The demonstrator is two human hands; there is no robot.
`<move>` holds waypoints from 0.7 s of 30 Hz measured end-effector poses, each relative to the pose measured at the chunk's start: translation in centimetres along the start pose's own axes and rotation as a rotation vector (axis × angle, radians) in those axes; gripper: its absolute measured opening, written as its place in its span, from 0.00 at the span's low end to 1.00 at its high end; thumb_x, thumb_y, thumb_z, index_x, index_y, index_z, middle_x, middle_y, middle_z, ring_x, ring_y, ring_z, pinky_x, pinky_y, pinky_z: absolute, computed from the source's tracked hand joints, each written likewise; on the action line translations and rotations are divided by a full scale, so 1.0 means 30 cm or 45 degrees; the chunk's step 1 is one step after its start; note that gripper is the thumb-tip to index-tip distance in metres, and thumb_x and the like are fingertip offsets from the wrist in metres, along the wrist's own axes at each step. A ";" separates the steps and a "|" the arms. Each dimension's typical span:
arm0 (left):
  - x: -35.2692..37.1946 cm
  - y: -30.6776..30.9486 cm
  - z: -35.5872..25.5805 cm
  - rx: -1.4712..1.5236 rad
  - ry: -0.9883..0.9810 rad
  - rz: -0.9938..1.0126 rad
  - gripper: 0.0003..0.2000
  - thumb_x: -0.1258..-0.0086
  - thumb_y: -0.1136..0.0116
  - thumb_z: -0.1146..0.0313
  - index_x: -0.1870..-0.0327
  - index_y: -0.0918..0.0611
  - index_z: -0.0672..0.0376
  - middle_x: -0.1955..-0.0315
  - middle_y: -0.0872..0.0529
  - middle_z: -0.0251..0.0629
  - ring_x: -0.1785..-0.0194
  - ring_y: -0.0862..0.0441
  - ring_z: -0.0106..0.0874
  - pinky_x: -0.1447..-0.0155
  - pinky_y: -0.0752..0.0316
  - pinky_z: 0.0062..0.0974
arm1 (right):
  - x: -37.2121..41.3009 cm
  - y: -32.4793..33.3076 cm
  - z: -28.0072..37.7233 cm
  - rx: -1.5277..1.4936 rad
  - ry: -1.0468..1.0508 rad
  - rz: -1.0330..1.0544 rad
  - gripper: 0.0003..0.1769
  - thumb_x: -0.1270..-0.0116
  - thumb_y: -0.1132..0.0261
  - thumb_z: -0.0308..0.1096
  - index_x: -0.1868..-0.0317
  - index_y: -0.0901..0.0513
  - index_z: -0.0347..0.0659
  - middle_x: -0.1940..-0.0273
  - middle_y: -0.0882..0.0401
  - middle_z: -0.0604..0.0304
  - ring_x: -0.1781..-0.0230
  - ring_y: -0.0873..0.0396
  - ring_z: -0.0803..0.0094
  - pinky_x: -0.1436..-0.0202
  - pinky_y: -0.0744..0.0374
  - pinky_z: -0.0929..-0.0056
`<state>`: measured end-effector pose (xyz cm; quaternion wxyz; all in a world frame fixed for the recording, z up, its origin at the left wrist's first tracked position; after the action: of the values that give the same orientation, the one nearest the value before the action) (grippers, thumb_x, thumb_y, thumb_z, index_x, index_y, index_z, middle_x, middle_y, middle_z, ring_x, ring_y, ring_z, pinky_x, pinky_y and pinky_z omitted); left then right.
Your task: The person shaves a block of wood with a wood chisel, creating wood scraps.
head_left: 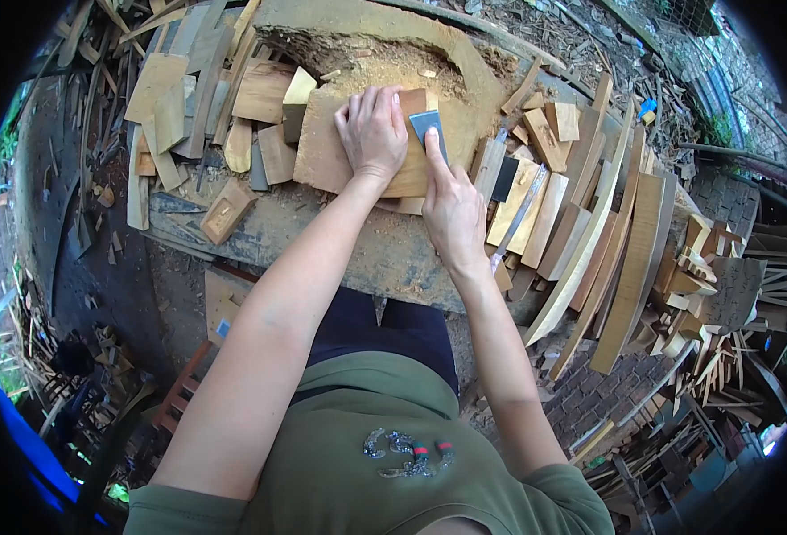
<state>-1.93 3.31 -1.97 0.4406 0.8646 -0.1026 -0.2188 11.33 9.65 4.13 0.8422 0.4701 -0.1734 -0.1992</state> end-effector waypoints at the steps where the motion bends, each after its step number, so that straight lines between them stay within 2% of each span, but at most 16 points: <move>1: 0.006 -0.004 0.001 0.007 -0.002 0.002 0.09 0.24 0.50 0.63 0.51 0.18 0.47 0.56 0.17 0.29 0.47 0.23 0.32 0.38 0.37 0.37 | 0.002 0.000 0.003 0.000 -0.004 0.006 0.33 0.29 0.42 0.29 0.24 0.33 0.59 0.66 0.21 0.45 0.72 0.16 0.45 0.67 0.18 0.48; 6: -0.004 -0.014 0.009 -0.004 -0.010 -0.023 0.09 0.24 0.50 0.63 0.51 0.18 0.47 0.56 0.17 0.29 0.47 0.23 0.32 0.38 0.37 0.36 | 0.031 -0.009 -0.016 -0.062 -0.038 0.012 0.32 0.28 0.44 0.29 0.24 0.33 0.60 0.67 0.21 0.44 0.72 0.16 0.45 0.67 0.18 0.48; 9: 0.002 -0.014 0.006 -0.012 -0.004 -0.008 0.09 0.24 0.50 0.63 0.51 0.17 0.47 0.56 0.17 0.29 0.48 0.23 0.32 0.38 0.37 0.36 | -0.036 -0.009 -0.010 -0.041 0.021 -0.015 0.32 0.29 0.44 0.28 0.25 0.33 0.58 0.66 0.21 0.44 0.71 0.16 0.44 0.66 0.18 0.48; 13: 0.002 -0.008 0.001 -0.044 -0.007 -0.010 0.09 0.24 0.50 0.63 0.52 0.17 0.47 0.57 0.17 0.29 0.48 0.23 0.32 0.39 0.37 0.36 | -0.057 0.030 0.012 0.004 0.042 0.024 0.33 0.31 0.45 0.26 0.25 0.32 0.55 0.66 0.20 0.41 0.70 0.16 0.43 0.65 0.17 0.48; 17: 0.008 -0.005 0.002 -0.022 0.009 0.001 0.09 0.25 0.49 0.63 0.52 0.17 0.47 0.57 0.17 0.29 0.48 0.23 0.32 0.39 0.36 0.37 | -0.044 0.011 0.016 -0.018 0.061 -0.056 0.35 0.33 0.44 0.25 0.25 0.33 0.56 0.65 0.20 0.41 0.70 0.15 0.43 0.66 0.17 0.48; 21: 0.017 -0.015 0.003 -0.027 -0.006 -0.019 0.09 0.25 0.48 0.63 0.51 0.17 0.46 0.58 0.17 0.29 0.48 0.23 0.32 0.39 0.36 0.37 | -0.038 0.011 0.010 0.015 0.037 -0.008 0.37 0.34 0.43 0.24 0.24 0.34 0.56 0.65 0.19 0.42 0.71 0.15 0.43 0.66 0.17 0.48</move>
<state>-1.53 3.32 -2.52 0.4476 0.8601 -0.0948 -0.2253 10.27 10.17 4.44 0.8412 0.4785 -0.1609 -0.1938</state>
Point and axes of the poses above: each hand's wrist, its own x-axis away from the middle knuckle, its own y-axis out of the back of the hand, z = x × y, the point moved 1 cm from there along -x, towards the middle knuckle
